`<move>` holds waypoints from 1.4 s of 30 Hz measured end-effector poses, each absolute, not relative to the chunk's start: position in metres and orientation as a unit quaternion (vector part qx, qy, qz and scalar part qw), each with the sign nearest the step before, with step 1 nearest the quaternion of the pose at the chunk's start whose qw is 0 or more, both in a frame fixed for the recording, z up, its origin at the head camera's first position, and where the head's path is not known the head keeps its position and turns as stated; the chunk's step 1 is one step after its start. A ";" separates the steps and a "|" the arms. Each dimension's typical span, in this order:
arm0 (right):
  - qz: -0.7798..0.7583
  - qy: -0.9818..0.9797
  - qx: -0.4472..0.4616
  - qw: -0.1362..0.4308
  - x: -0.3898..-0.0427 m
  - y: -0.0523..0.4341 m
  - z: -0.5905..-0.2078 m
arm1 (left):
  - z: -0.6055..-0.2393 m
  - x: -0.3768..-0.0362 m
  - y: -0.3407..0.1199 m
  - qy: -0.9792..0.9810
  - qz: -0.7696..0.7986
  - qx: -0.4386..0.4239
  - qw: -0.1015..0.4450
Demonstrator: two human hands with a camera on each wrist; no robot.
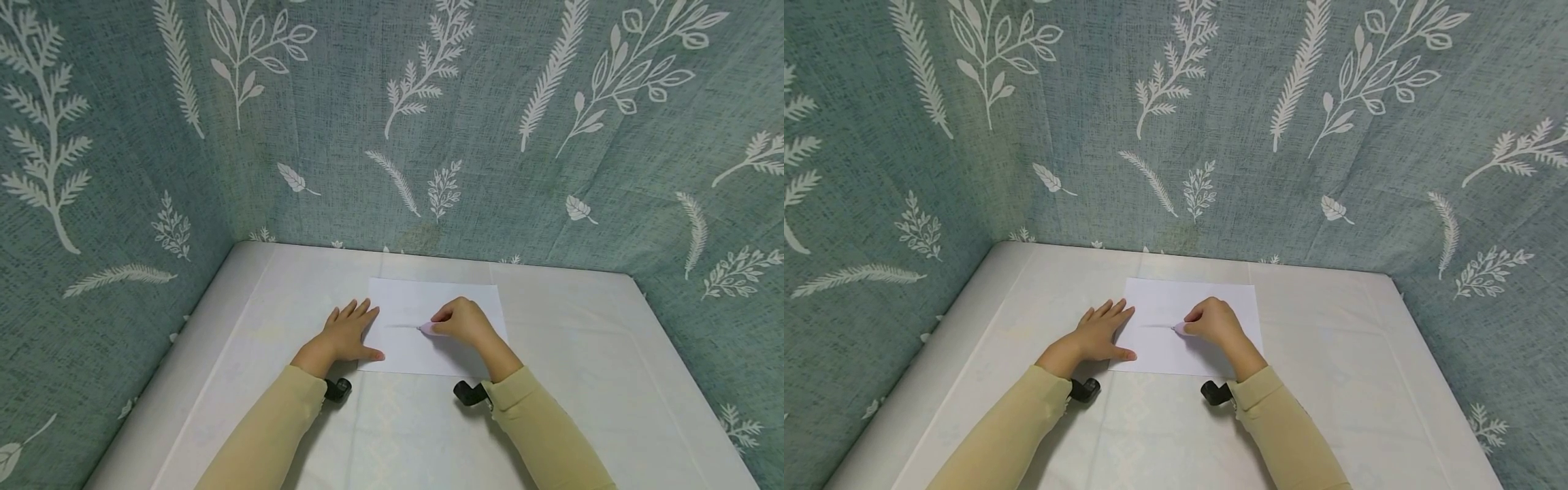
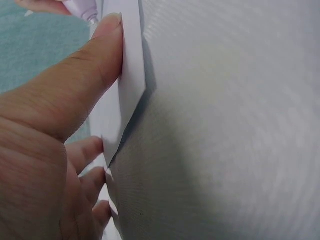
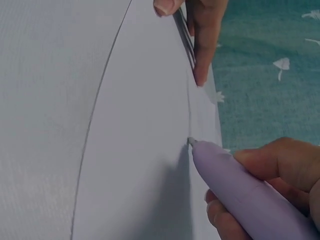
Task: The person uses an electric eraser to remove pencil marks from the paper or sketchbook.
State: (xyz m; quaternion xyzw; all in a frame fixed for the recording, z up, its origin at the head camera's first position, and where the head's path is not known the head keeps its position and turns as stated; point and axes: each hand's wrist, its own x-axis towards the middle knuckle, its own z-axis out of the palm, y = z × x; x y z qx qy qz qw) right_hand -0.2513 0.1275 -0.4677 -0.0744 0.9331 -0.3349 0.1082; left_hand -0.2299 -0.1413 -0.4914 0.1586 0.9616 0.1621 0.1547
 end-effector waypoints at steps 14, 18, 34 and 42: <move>-0.333 0.935 -0.071 0.104 -0.249 0.126 -0.467 | -0.487 -0.227 -0.139 0.961 0.167 0.157 0.156; -0.333 0.934 -0.075 0.110 -0.250 0.126 -0.467 | -0.487 -0.228 -0.140 0.960 0.170 0.155 0.162; -0.362 0.920 -0.078 0.131 -0.251 0.131 -0.469 | -0.497 -0.231 -0.141 0.963 0.160 0.153 0.153; -0.375 0.916 -0.073 0.123 -0.252 0.131 -0.472 | -0.493 -0.230 -0.140 0.962 0.165 0.151 0.158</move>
